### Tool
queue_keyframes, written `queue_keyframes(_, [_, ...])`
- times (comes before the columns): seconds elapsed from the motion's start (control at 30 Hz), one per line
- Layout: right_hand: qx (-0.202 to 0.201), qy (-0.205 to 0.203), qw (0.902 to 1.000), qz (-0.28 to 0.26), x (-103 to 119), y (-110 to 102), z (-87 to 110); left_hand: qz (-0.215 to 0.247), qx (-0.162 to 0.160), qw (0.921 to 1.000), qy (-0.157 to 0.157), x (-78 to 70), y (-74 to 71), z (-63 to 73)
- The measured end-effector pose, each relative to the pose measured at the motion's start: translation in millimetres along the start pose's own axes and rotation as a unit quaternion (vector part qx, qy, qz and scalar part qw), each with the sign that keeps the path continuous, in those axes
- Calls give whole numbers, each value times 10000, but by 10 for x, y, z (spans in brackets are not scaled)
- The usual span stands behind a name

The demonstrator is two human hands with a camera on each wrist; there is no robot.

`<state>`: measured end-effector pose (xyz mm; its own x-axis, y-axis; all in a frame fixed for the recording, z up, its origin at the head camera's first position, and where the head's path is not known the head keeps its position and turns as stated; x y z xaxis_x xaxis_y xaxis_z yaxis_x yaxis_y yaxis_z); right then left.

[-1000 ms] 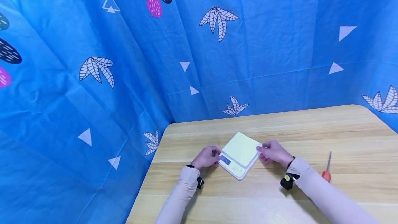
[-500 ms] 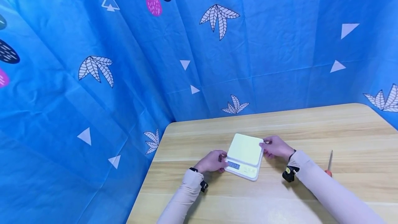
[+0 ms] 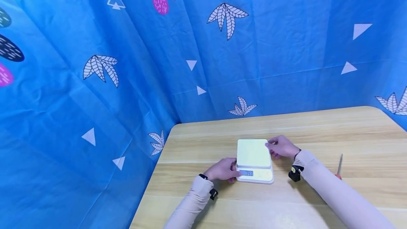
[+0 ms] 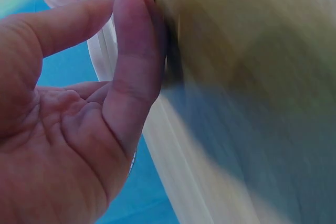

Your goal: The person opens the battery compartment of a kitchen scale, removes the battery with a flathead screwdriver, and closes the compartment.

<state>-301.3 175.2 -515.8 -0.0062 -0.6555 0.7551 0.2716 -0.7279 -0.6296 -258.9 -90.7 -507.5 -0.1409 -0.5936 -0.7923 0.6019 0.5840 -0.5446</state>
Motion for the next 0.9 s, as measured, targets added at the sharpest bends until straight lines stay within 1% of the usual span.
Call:
queue_keyframes(0.27, [20,-74,9999,112,1,-6,-52,164,-101,9998,-76,-31,53,12])
queue_keyframes(0.9, [-84,45,9999,95,2,21,-2,123,-105,9999,-44,0,57,39])
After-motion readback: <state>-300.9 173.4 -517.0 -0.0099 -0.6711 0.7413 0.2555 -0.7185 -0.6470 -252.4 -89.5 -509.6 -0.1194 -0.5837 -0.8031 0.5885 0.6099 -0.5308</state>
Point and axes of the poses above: each hand's wrist, its own z-axis away from the middle knuckle, its own y-axis out of the palm, x = y × z, the point moved 4 cm from there along -z, towards the middle knuckle, and after that the axes turned 10 degrees about z, right-handed, at the moved point
